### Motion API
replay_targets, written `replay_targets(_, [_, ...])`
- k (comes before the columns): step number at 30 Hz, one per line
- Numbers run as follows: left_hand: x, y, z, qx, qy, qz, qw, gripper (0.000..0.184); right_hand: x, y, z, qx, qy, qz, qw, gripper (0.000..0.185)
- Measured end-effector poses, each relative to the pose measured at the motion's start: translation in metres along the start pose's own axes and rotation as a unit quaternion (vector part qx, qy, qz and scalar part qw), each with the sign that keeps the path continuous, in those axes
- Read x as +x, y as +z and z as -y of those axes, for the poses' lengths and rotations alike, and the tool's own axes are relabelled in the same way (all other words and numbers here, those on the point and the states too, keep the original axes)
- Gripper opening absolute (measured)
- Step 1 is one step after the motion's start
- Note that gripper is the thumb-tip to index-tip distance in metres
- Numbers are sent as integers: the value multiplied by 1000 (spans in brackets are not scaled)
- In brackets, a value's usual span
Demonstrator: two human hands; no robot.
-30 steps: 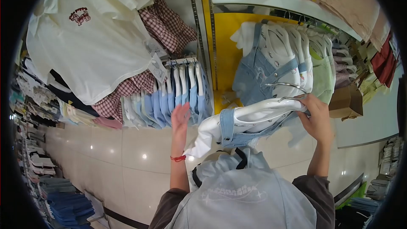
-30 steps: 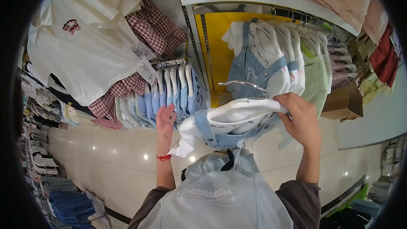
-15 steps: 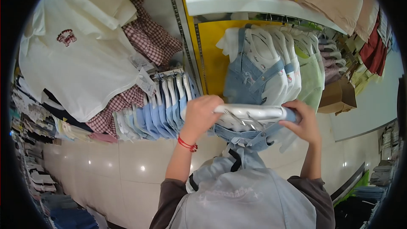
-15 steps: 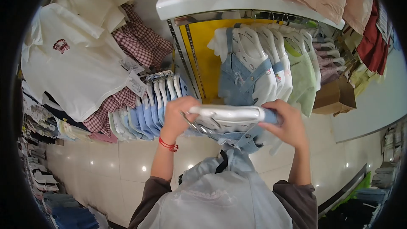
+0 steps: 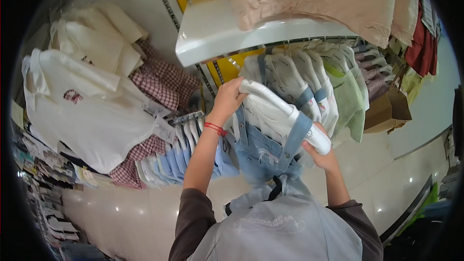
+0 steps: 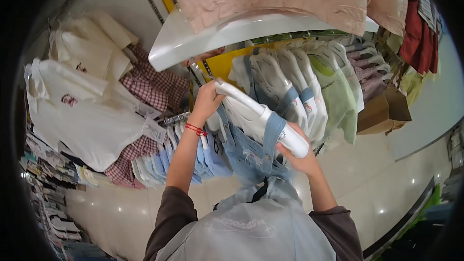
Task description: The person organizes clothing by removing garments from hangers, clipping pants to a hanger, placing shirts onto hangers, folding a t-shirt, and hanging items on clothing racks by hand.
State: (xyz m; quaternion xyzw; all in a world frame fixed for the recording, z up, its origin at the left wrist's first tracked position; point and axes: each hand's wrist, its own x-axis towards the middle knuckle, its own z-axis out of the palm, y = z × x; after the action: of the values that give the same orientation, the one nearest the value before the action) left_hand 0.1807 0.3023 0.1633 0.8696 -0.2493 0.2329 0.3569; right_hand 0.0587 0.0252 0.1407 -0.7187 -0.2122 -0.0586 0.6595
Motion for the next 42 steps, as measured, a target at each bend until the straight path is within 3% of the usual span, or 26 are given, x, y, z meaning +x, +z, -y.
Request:
replay_targets(3, [11, 16, 20, -25, 3, 38, 999, 26, 3, 1, -7, -36, 9, 34, 999, 44])
replay_targets(7, [20, 30, 40, 43, 7, 57, 997, 31, 8, 11, -18, -20, -1, 61, 998, 46])
replay_targets(8, [26, 35, 56, 25, -28, 83, 996, 32, 15, 11, -17, -34, -31, 64, 997, 44])
replay_targets(11, [42, 34, 64, 6, -50, 44, 998, 13, 38, 10, -12, -22, -2, 73, 997, 43])
replay_targets(17, [57, 39, 95, 17, -76, 76, 994, 15, 64, 30, -23, -19, 6, 63, 998, 42])
replay_targets(20, [57, 48, 120, 56, -46, 67, 995, 14, 66, 33, -29, -16, 24, 76, 997, 41])
replay_targets(33, [53, 60, 94, -25, -79, 99, 992, 18, 58, 28, -60, 12, 48, 86, 995, 38])
replay_targets(39, [48, 59, 102, 0, -69, 46, 997, 16, 42, 39, -91, -15, 84, 92, 992, 34])
replay_targets(42, [38, 65, 114, 99, -44, -56, 992, 31, 17, 46, -134, -123, 86, 139, 979, 34])
